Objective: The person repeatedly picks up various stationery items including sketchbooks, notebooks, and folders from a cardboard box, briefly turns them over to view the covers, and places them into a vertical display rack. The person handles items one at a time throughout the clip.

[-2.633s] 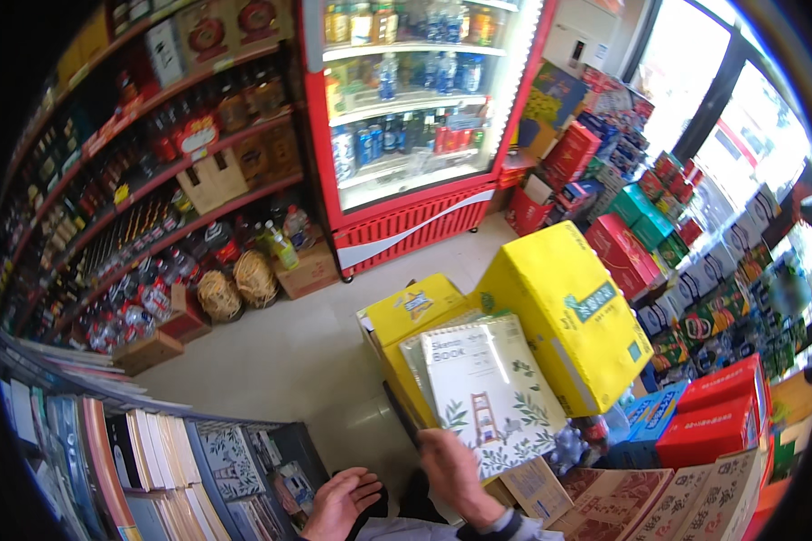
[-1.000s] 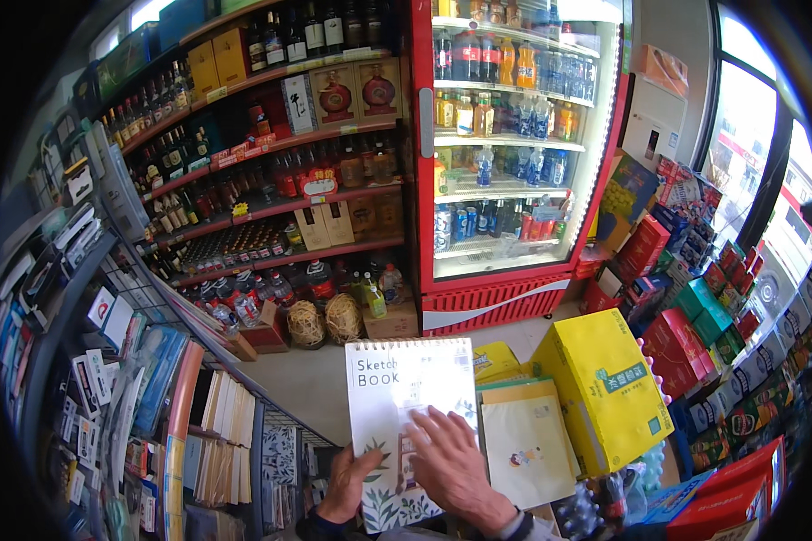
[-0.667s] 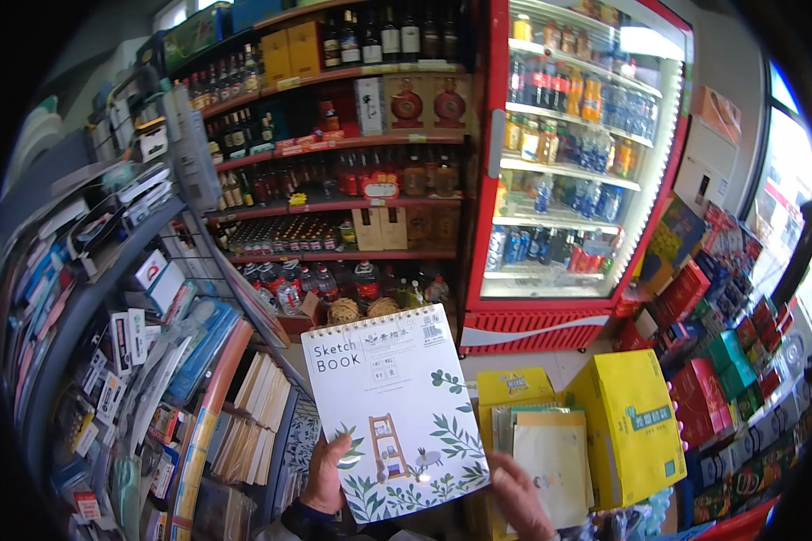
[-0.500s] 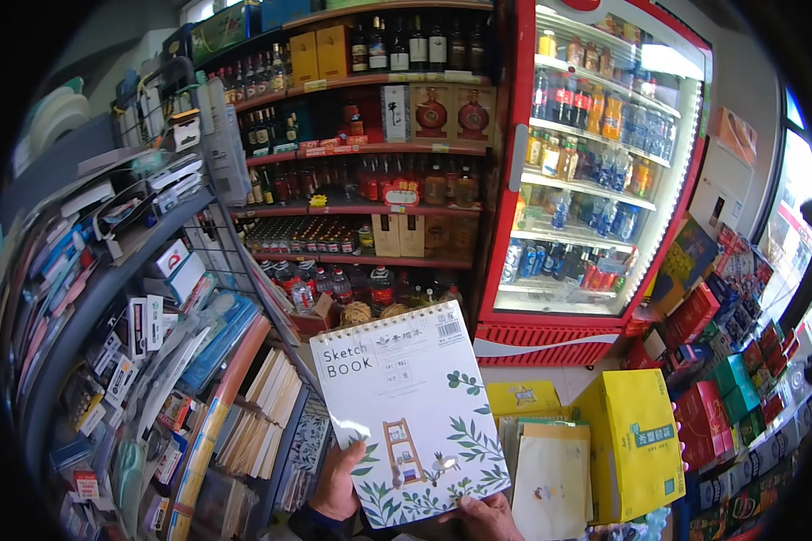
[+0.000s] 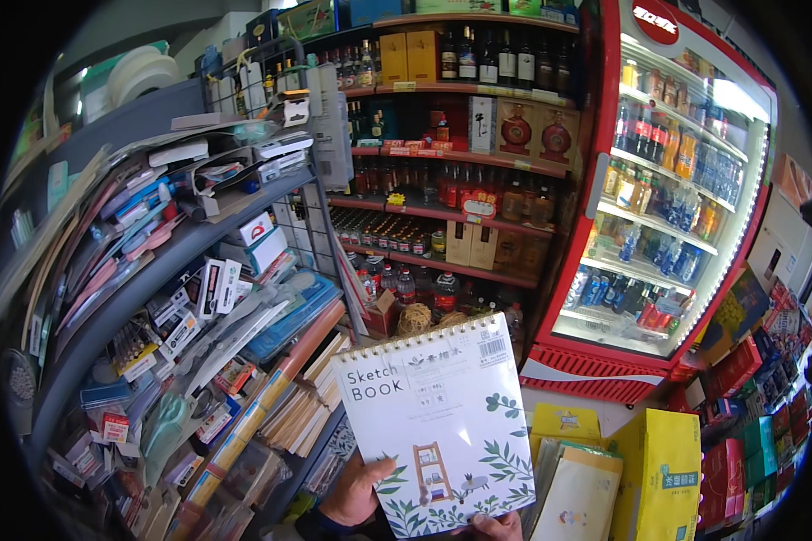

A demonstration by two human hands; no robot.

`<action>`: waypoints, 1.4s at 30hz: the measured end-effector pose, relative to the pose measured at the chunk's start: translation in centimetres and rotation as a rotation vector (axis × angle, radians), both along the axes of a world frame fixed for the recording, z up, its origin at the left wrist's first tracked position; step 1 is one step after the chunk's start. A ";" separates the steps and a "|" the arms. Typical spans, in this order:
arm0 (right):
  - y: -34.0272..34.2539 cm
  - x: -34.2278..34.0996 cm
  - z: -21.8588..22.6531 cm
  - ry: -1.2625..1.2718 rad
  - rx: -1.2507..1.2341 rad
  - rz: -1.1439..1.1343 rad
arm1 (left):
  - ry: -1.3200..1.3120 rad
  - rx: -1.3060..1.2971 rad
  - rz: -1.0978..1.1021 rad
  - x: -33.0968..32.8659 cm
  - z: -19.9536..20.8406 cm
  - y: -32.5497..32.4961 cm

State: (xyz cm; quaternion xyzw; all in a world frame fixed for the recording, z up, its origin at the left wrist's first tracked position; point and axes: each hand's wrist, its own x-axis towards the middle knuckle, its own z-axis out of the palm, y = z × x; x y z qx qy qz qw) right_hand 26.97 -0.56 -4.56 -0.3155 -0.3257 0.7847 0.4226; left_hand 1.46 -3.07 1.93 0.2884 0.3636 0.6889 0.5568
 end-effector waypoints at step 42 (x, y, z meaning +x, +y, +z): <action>-0.5 -5.7 0.7 -0.107 -0.492 -0.192 | -0.155 -0.334 -0.079 -2.1 -13.4 -0.2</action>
